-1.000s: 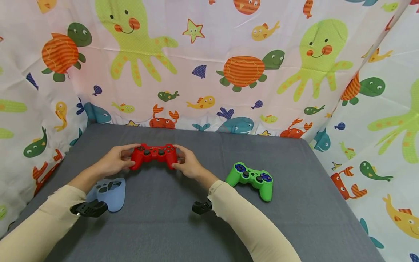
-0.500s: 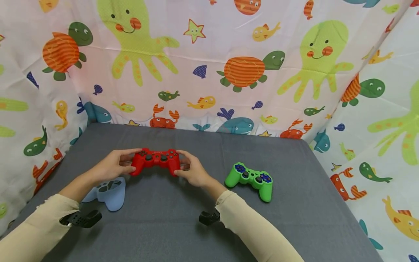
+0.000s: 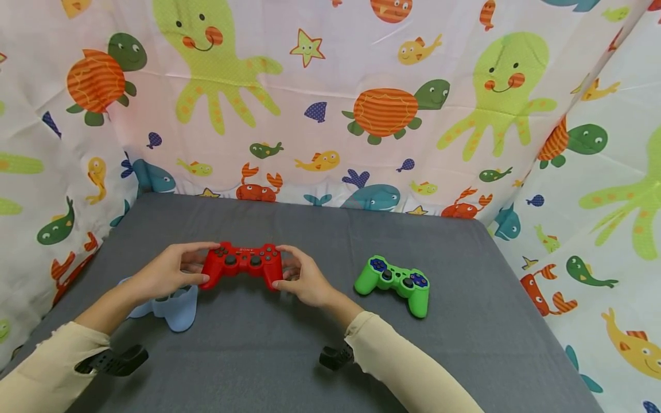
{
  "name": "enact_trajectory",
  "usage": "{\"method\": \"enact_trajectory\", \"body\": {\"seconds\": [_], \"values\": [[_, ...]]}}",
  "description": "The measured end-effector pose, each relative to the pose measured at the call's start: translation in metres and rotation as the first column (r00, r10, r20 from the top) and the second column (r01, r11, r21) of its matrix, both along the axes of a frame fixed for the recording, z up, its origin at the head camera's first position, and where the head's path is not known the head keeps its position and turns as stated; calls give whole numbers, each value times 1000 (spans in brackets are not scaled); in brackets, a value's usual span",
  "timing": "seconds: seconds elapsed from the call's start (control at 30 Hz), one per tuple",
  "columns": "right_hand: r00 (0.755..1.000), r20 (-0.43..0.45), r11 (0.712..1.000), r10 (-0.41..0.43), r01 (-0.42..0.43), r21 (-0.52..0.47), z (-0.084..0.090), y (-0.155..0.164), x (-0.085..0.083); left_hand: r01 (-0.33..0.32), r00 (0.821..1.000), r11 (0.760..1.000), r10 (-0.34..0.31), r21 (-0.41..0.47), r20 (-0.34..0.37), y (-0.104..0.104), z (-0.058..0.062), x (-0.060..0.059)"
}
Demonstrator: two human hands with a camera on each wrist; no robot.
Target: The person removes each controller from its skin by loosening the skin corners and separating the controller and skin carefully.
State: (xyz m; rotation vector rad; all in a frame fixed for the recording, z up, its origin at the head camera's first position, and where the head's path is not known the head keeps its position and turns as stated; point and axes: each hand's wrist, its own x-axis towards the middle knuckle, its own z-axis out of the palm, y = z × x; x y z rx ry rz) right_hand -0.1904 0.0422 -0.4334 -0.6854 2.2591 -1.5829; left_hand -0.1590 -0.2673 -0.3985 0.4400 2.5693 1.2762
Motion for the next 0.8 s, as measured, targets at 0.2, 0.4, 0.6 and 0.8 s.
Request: {"method": "enact_trajectory", "body": {"seconds": [0.2, 0.4, 0.6, 0.8], "values": [[1000, -10, 1000, 18, -18, -2, -2, 1, 10, 18, 1000, 1000, -18, -6, -11, -2, -2, 9], [1000, 2, 1000, 23, -23, -9, -5, 4, 17, 18, 999, 999, -20, -45, -35, 0, -4, 16], [999, 25, 999, 26, -25, -30, -11, 5, 23, 9, 999, 998, -11, -59, -46, 0, -7, 23], [999, 35, 999, 25, -23, -44, -16, 6, 26, -26, 999, 999, 25, -36, -32, 1, -12, 28]]}}
